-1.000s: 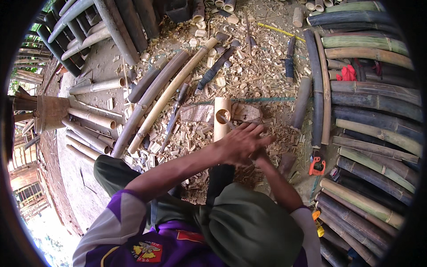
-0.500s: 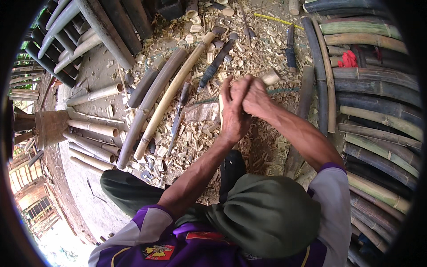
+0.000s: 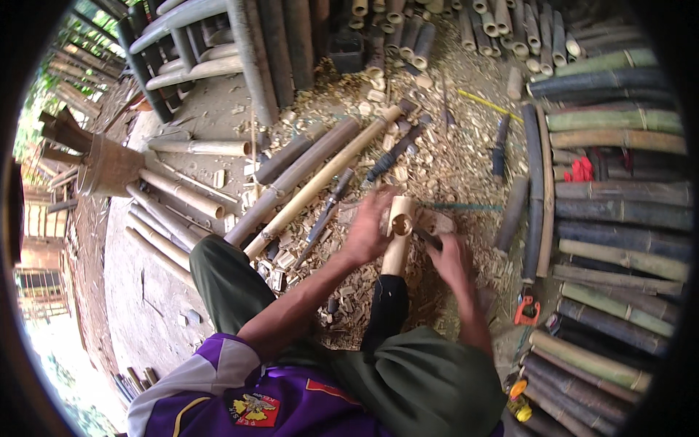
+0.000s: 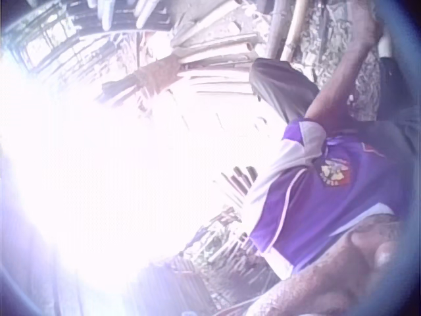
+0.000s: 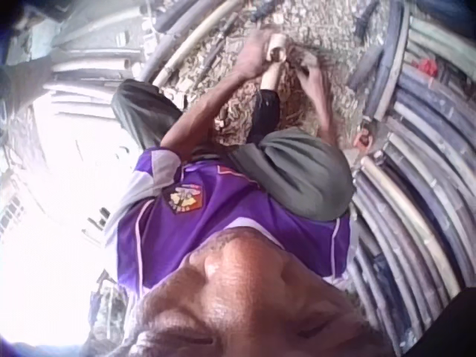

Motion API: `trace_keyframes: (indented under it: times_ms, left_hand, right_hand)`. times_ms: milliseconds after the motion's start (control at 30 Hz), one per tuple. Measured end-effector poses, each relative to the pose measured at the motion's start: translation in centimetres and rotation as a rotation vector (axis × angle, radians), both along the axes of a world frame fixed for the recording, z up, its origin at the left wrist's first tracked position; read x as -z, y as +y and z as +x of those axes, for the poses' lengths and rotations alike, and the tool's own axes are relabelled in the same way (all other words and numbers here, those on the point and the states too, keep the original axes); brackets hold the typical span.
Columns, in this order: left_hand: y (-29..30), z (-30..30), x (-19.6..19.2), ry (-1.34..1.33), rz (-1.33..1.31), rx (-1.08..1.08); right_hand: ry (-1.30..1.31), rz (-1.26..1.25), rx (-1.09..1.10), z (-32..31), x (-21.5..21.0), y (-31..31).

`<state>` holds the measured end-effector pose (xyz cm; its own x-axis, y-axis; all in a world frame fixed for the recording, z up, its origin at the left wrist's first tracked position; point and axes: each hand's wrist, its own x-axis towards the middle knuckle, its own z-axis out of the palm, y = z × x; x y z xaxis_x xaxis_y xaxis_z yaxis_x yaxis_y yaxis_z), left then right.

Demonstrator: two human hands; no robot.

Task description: The person sits on the floor and uses a knife and a wooden mallet to carve and shape a bamboo pole. They repeatedly strike the knife with the mallet to remove material, then use the knife to refine the edges and smooth the surface.

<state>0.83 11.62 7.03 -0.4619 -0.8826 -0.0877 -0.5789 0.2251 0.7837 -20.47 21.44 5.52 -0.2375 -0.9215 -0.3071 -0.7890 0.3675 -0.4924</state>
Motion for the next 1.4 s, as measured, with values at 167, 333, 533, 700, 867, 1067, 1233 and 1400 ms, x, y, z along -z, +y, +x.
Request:
trace_keyframes:
  times_ms: [167,333,533,700,867,1067,1233,1400]
  left_hand:
    - [-8.2,14.7,7.6,-0.536,-0.057,-0.606]
    - [-10.8,22.0,10.5,-0.718,0.103,-0.386]
    - [-13.4,18.5,5.2,-0.299,-0.238,-0.355]
    - [-13.1,7.2,-10.9,0.024,-0.023,-0.138]
    - [-10.3,-0.4,-15.1,0.628,0.150,-0.002]
    - [-7.4,-4.0,-17.1,0.837,0.169,0.155]
    - [-6.5,-3.8,-19.5,0.793,0.113,0.411]
    - [-5.3,-3.6,-20.1,0.699,0.058,0.488]
  right_hand:
    - [0.182,0.002,0.480,2.8,11.3,12.2]
    - [0.328,0.171,0.446,4.9,11.7,13.7]
    - [0.118,-0.279,0.296,5.5,6.4,9.1]
    - [-0.517,-0.173,-0.112,8.5,3.5,2.4]
    - [-0.712,-0.130,-0.294,9.0,-1.1,-2.9]
    - [-0.558,-0.240,-0.158,4.2,-1.8,-3.3]
    - [-0.394,-0.301,-0.130,2.6,-2.7,-3.2]
    - [-0.273,-0.360,-0.167,1.8,-2.5,-3.0]
